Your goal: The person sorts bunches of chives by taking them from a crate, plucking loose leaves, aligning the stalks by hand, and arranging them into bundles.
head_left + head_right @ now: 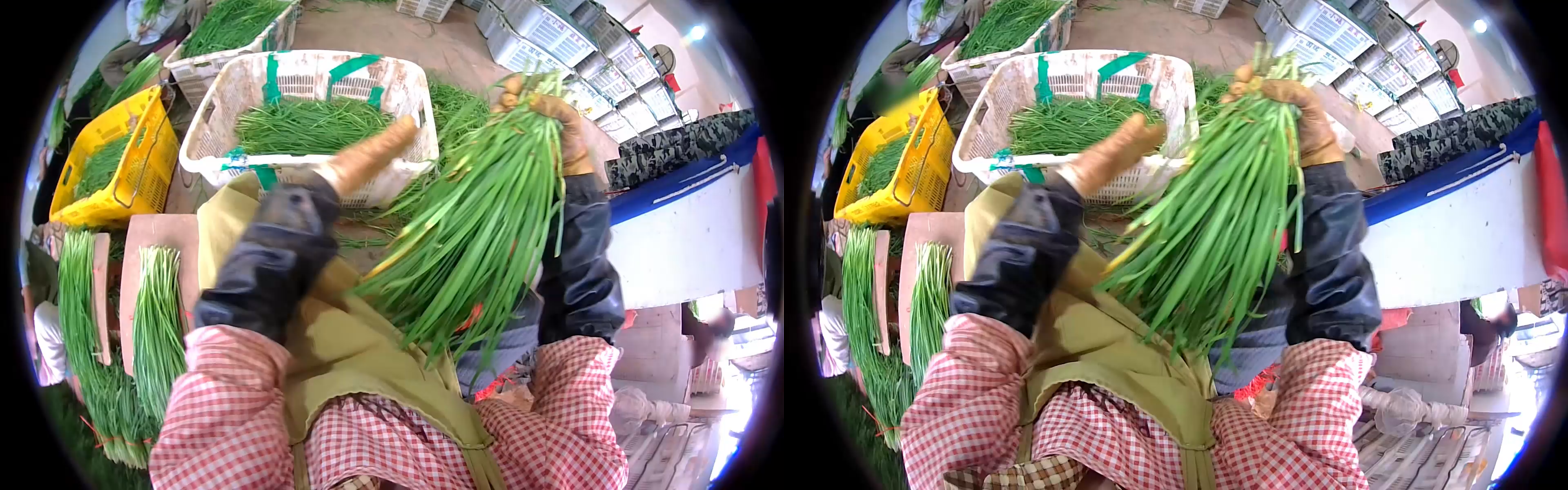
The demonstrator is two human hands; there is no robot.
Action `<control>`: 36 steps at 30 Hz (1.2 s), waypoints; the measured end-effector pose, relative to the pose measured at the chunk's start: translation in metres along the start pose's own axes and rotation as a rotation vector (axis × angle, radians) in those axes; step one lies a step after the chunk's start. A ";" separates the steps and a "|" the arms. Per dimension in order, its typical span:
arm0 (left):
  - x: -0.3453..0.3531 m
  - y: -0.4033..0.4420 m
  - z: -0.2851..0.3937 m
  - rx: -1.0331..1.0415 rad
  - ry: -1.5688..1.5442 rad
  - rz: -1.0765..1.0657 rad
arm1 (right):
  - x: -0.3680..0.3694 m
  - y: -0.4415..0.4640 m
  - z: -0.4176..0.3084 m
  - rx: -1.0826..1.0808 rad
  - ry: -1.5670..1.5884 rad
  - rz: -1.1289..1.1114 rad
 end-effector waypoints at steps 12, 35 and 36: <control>-0.069 0.008 -0.124 0.330 -1.302 -0.218 | -0.106 0.139 0.174 0.218 0.014 0.265; -0.025 -0.043 -0.161 -0.544 -0.949 0.272 | -0.166 0.037 0.215 -0.205 -0.657 0.876; -0.024 -0.045 -0.159 -0.517 -0.917 0.266 | -0.164 0.009 0.211 -0.235 -0.572 0.973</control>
Point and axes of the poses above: each hand's wrist, its own y-axis towards the middle knuckle, its own x-axis out of the palm, z = x × y, the point moved 8 cm from there along y, towards the middle knuckle, and after that the axes turned 5 degrees about -x, right-handed, at the moved point
